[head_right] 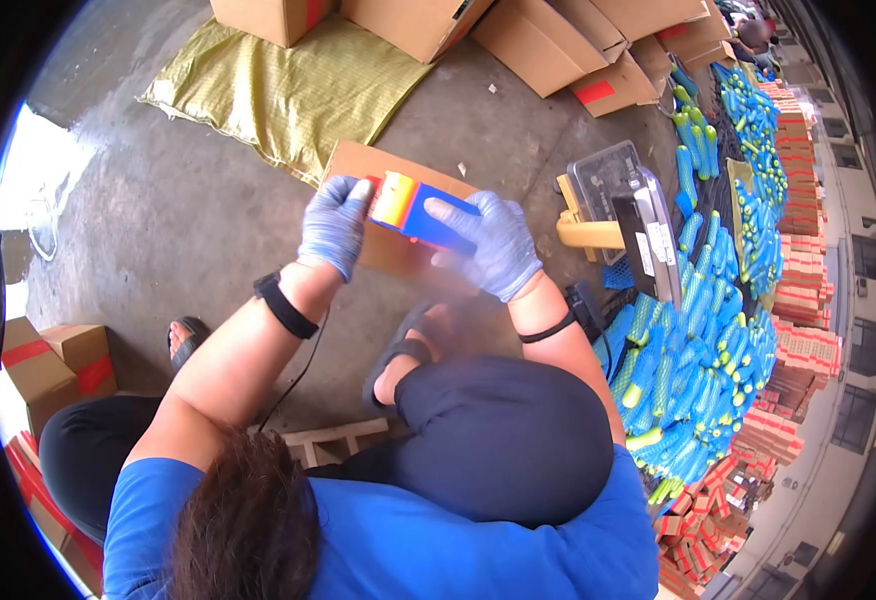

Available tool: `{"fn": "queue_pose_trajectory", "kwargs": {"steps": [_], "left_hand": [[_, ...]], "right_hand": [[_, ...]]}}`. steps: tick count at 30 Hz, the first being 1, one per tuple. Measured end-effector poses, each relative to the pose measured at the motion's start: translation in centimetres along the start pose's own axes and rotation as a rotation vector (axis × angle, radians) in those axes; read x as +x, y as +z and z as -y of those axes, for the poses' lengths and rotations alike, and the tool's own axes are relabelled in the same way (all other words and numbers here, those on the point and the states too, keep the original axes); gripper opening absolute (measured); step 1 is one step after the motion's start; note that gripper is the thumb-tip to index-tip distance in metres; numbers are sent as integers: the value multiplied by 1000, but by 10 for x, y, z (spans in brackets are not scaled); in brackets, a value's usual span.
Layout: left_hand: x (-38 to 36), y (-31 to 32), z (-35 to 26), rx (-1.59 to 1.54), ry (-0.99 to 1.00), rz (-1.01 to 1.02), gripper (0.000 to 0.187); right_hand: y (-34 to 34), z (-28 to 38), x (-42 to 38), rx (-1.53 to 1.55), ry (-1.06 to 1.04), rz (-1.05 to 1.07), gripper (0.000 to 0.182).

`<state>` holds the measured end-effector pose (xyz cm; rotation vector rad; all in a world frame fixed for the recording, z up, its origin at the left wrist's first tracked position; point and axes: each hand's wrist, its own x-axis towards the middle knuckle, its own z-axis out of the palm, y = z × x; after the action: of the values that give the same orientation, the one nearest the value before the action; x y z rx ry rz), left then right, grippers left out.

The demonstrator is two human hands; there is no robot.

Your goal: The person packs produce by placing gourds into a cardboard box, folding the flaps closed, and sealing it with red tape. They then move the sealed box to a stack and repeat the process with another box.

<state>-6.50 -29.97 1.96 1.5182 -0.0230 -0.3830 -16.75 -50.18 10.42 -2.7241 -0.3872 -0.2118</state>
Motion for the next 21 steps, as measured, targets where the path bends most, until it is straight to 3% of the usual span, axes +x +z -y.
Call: {"fn": "queue_pose_trajectory", "kwargs": {"steps": [3,7,9,15,16,18,19,21], "left_hand": [[36,-41,8,-92,45,-90,14],[88,-121,45,40,-146,-207,20],[92,-125,69,39,-168,-213,20],[95,-101,143,72,-373,-106,20],[91,-88,152,86,-316,-111,21],[103,-76,181,136,-452,28,23],[104,-74,160,110,-519,76,31],[89,-62,87,748,-668,-95,52]], "right_hand": [[-12,5,8,-55,47,100,67],[-23,3,23,-212,138,215,60],[-22,13,40,-337,151,347,56],[-11,20,66,-393,136,424,48],[-10,19,67,-392,143,447,48],[-11,20,71,-395,166,478,48],[-12,21,72,-395,185,516,49],[-14,22,73,-372,201,530,49]]}}
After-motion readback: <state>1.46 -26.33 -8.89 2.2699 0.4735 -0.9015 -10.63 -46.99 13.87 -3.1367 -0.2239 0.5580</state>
